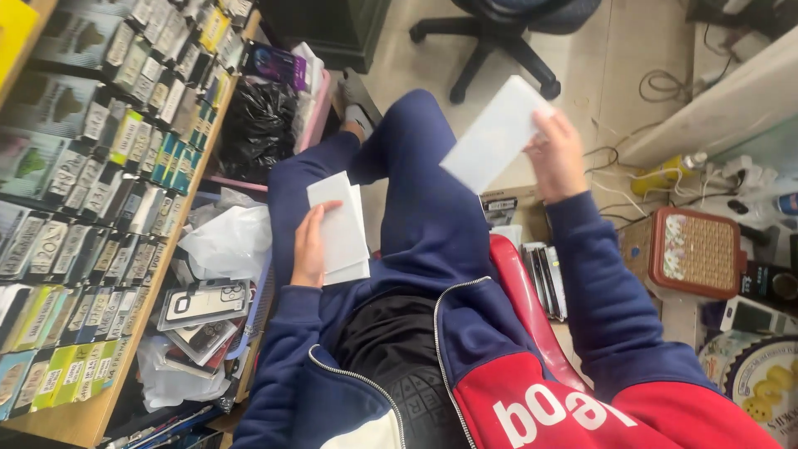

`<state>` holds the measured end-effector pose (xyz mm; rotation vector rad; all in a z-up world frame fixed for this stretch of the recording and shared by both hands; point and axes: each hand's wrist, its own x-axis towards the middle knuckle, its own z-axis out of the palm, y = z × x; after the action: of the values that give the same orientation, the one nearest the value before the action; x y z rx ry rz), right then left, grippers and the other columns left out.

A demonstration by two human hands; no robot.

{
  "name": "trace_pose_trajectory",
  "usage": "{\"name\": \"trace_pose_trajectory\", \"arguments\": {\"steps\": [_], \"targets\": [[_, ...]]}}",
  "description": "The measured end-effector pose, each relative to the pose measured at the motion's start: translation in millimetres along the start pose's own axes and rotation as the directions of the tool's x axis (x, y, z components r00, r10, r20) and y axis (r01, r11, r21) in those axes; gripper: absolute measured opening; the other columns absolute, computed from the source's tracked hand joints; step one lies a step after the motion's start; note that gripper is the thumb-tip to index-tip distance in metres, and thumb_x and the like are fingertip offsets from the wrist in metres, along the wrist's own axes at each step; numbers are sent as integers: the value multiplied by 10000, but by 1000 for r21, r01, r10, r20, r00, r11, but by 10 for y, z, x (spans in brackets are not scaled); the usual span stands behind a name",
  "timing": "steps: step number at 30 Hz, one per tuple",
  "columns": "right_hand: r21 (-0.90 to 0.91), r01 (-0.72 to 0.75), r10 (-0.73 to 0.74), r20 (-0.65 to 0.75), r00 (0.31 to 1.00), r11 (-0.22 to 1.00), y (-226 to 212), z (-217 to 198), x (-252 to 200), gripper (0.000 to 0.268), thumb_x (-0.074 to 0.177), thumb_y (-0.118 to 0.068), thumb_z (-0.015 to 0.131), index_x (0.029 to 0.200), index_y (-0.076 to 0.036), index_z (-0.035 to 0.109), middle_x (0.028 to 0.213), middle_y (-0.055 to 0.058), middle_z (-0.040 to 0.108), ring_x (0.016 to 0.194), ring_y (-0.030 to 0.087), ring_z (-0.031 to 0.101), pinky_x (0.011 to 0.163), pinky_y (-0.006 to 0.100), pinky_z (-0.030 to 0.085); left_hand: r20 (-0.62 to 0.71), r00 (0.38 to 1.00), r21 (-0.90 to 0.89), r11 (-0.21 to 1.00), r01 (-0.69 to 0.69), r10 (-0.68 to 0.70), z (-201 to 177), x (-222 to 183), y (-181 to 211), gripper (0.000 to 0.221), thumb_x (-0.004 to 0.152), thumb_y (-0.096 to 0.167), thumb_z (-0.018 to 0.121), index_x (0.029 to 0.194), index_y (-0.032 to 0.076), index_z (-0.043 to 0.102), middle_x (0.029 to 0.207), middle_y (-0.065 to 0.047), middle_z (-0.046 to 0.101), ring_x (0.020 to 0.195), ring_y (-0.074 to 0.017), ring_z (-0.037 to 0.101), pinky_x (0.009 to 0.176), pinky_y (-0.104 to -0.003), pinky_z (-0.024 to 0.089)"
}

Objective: A person sitting on the floor is organizing mobile phone screen protectors by taking them out of their sleeves and putting them back into packaging.

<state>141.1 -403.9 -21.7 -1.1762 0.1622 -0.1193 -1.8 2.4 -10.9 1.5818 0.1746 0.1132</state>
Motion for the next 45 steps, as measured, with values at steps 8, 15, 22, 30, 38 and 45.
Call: {"name": "trace_pose_trajectory", "arguments": {"steps": [8,15,22,30,38,45], "targets": [[-561,17,-79,-87,993,828,889,-1392,-148,222,1063,-253,698,1197,-76,683,840,100,621,718,196,648,712,336,527,-17,998,40,997,68,-67,47,-7,79,378,1116,293,405,1260,110,702,1290,-68,653,1278,-171,527,1212,-394,298],[-994,-64,240,-41,970,89,2058,-1877,-171,271,938,-343,685,1180,-234,743,1021,103,787,1021,360,742,902,506,573,19,991,72,989,130,-131,39,-27,154,380,1118,312,390,1283,131,681,1285,-66,627,1282,-178,511,1203,-402,295],[-990,-20,450,-82,889,-141,2240,-1498,-427,218,909,-333,666,1099,-310,769,1114,94,793,1084,360,738,958,479,583,-3,994,61,992,112,-112,79,-51,170,369,1107,297,411,1258,111,691,1274,-91,630,1283,-203,502,1206,-421,279],[-954,-29,460,-170,872,-297,2973,-1997,-211,333,905,-415,664,1225,-354,734,1210,120,750,1125,364,722,943,497,574,-11,993,38,993,114,-114,87,-56,177,360,1099,294,439,1255,100,699,1304,-97,639,1317,-201,484,1220,-417,251],[-981,-127,322,-169,931,-147,1950,-1117,-15,396,915,-371,660,1277,-223,720,1226,170,751,1147,384,716,953,530,567,44,998,-22,999,36,-35,-6,7,-137,414,998,45,432,1335,32,673,1392,-175,620,1408,-283,438,1233,-465,252],[-926,199,-261,116,958,321,605,407,131,188,935,-310,588,1062,-200,672,958,10,721,722,236,676,816,422,503,11,994,38,994,105,-105,-26,151,-242,455,911,8,477,1262,123,743,1399,-43,687,1282,-159,600,1074,-246,419]]}}
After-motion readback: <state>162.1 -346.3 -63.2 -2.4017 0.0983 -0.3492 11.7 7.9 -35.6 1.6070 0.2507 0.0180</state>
